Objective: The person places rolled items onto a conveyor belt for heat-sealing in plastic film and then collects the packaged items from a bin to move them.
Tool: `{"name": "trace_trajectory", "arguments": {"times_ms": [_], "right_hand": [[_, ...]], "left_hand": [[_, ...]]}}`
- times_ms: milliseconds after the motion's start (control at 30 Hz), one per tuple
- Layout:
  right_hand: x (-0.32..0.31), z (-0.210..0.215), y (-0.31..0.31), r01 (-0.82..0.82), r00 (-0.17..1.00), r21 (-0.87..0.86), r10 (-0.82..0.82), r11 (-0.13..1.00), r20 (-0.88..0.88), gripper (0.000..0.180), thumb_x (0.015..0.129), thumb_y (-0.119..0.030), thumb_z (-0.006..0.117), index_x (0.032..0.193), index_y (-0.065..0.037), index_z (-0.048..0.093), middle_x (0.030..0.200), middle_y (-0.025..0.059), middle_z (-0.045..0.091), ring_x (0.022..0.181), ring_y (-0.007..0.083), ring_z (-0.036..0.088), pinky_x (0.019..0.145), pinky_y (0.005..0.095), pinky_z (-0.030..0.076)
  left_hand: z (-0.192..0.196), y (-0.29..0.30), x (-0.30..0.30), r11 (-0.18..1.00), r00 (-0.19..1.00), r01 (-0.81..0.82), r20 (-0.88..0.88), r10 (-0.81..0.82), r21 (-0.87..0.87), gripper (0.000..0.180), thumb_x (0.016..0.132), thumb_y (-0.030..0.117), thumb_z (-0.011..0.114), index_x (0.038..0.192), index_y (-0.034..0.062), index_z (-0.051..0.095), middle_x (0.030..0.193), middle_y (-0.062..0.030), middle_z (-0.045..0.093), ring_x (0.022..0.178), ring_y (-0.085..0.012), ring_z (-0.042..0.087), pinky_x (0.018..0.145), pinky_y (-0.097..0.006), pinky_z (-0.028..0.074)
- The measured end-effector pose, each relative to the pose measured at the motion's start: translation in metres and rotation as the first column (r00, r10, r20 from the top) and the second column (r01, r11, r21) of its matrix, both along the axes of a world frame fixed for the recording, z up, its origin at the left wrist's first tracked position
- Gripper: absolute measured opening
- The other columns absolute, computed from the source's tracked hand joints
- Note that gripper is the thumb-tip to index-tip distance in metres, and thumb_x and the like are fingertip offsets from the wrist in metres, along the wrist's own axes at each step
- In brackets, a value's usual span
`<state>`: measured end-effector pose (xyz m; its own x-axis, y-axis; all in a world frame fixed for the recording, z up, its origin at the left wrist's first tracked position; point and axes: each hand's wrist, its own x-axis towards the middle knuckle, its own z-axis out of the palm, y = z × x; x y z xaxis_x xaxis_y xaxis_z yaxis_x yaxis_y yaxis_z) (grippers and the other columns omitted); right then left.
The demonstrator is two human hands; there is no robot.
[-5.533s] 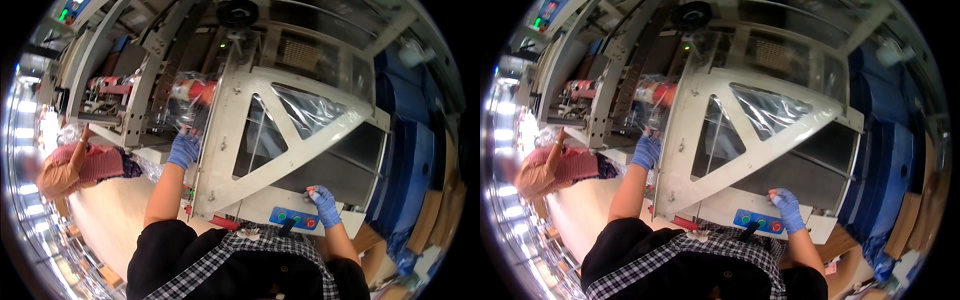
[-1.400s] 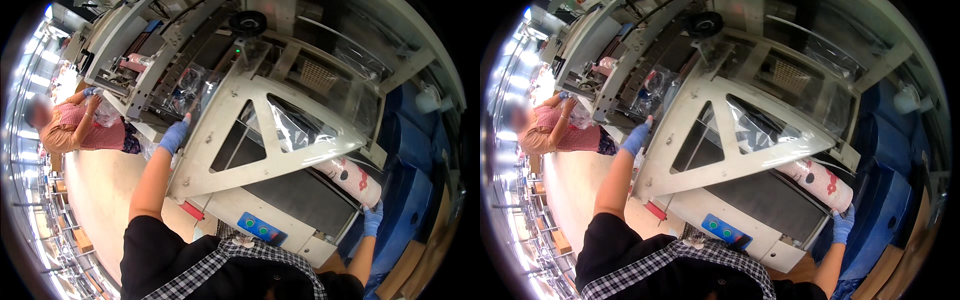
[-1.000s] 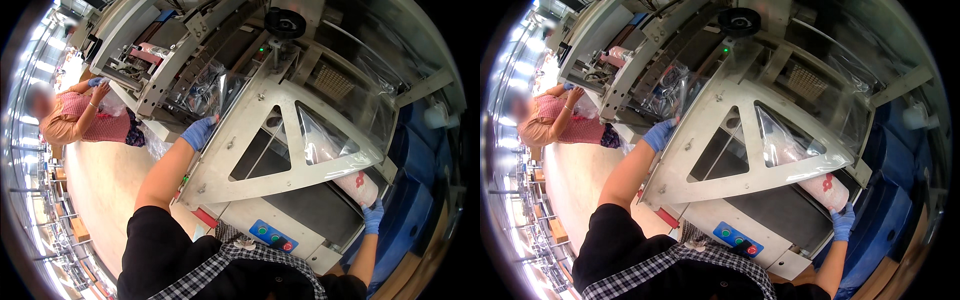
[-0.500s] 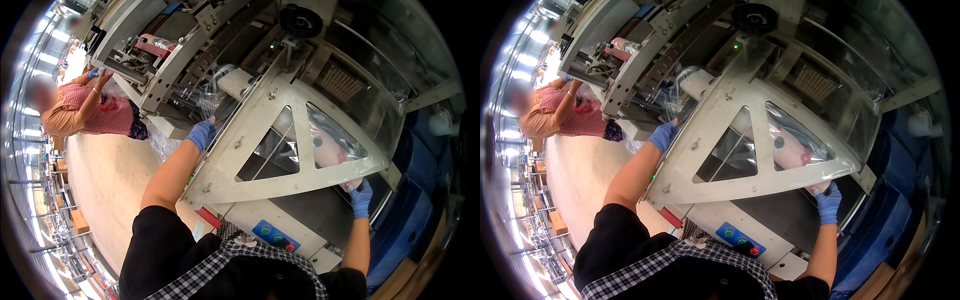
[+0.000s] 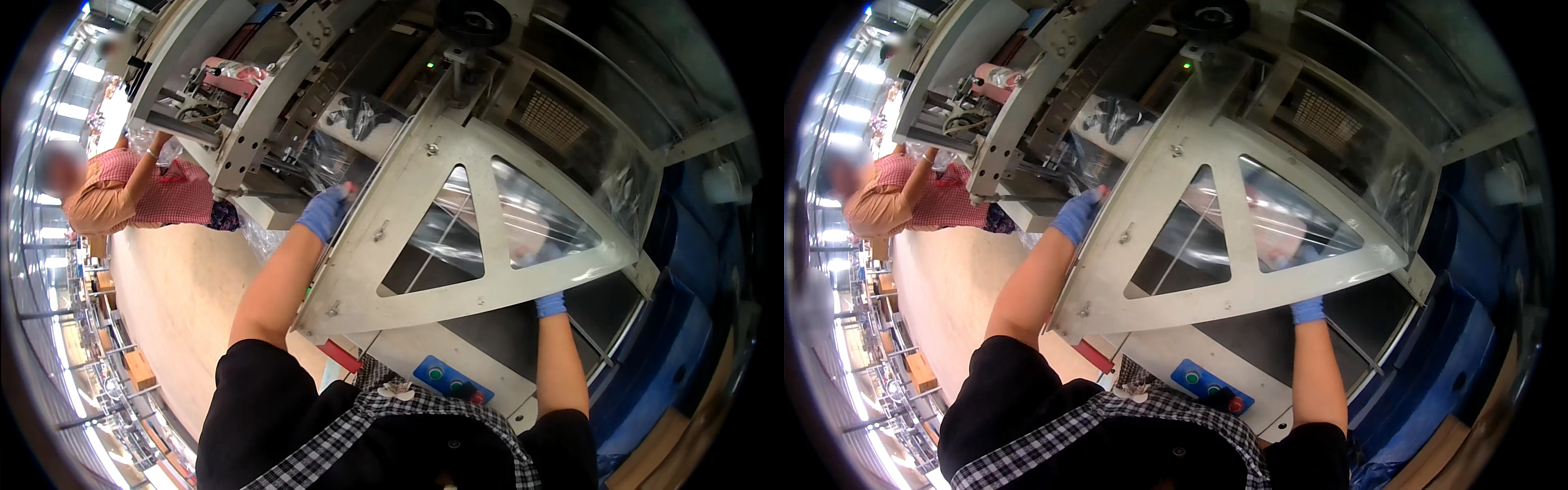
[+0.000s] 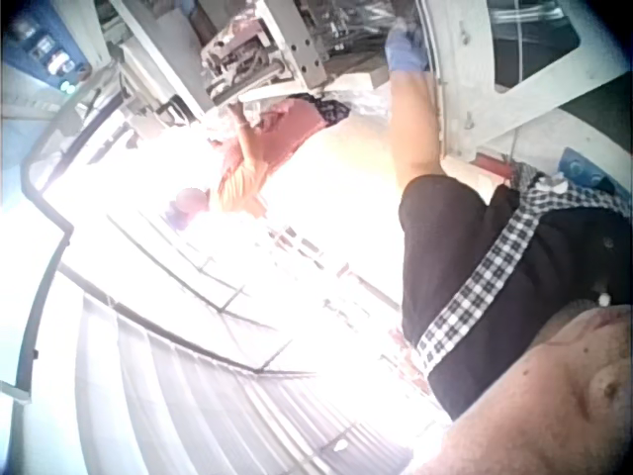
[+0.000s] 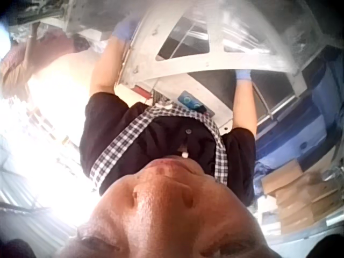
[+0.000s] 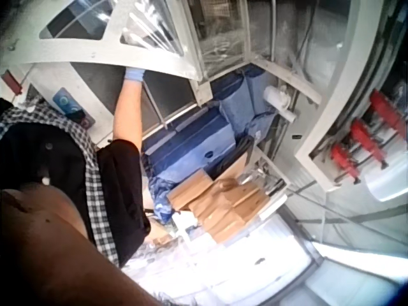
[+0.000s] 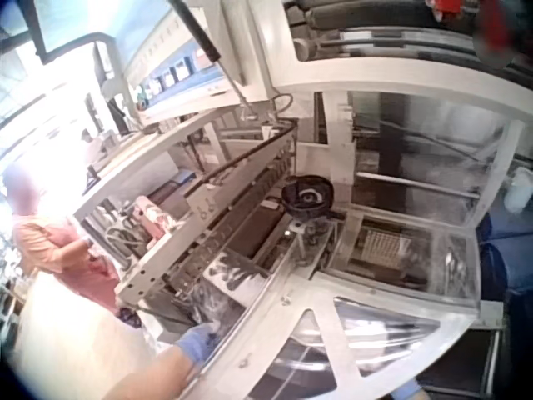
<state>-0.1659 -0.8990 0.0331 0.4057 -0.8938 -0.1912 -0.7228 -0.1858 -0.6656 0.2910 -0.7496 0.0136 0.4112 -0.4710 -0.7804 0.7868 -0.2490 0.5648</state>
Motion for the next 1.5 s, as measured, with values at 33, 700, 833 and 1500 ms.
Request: {"name": "trace_trajectory", "arguments": {"times_ms": [33, 700, 833, 1500], "right_hand": [[0.0, -0.003, 0.002, -0.059, 0.998, -0.053, 0.06, 0.997, 0.016, 0.033, 0.082, -0.028, 0.065, 0.105, -0.005, 0.061, 0.09, 0.0112, 0.064, 0.086, 0.0308, 0.059, 0.079, 0.0377, 0.047], [-0.02, 0.049, 0.076, 0.256, 0.363, 0.778, -0.803, 0.573, 0.472, 0.024, 0.087, -0.018, 0.066, 0.105, -0.002, 0.061, 0.094, 0.0061, 0.064, 0.081, 0.0096, 0.058, 0.072, 0.0242, 0.047], [-0.019, 0.041, 0.123, 0.088, 0.58, 0.791, -0.677, 0.605, 0.453, 0.03, 0.086, -0.019, 0.066, 0.109, -0.002, 0.057, 0.095, 0.0081, 0.064, 0.083, 0.0122, 0.061, 0.074, 0.0257, 0.048], [-0.059, 0.061, 0.232, 0.208, 0.693, 0.739, -0.63, 0.641, 0.351, 0.022, 0.087, -0.019, 0.064, 0.098, -0.001, 0.065, 0.088, 0.0051, 0.066, 0.075, 0.0084, 0.057, 0.069, 0.0231, 0.048]], "left_hand": [[-0.002, 0.007, 0.011, 0.999, 1.0, 0.028, -0.004, -0.028, 0.016, 0.016, 0.087, 0.021, 0.063, 0.095, 0.0074, 0.061, 0.082, -0.0047, 0.064, 0.074, -0.021, 0.062, 0.072, -0.033, 0.054], [0.078, -0.033, -0.034, 0.929, 0.907, 0.261, -0.264, -0.329, -0.262, 0.093, 0.076, 0.066, 0.06, 0.135, -0.0015, 0.036, 0.13, -0.0189, 0.05, 0.117, -0.0324, 0.049, 0.1, -0.042, 0.039], [0.055, -0.031, -0.027, 0.924, 0.928, 0.37, -0.018, -0.373, -0.094, 0.056, 0.089, 0.052, 0.053, 0.112, 0.0018, 0.059, 0.101, -0.0152, 0.066, 0.096, -0.0321, 0.062, 0.089, -0.042, 0.049], [0.12, -0.021, -0.046, 0.966, 0.953, 0.257, -0.172, -0.248, 0.028, 0.04, 0.091, 0.036, 0.055, 0.114, 0.0031, 0.06, 0.105, -0.011, 0.066, 0.1, -0.0247, 0.061, 0.09, -0.036, 0.048]]}}
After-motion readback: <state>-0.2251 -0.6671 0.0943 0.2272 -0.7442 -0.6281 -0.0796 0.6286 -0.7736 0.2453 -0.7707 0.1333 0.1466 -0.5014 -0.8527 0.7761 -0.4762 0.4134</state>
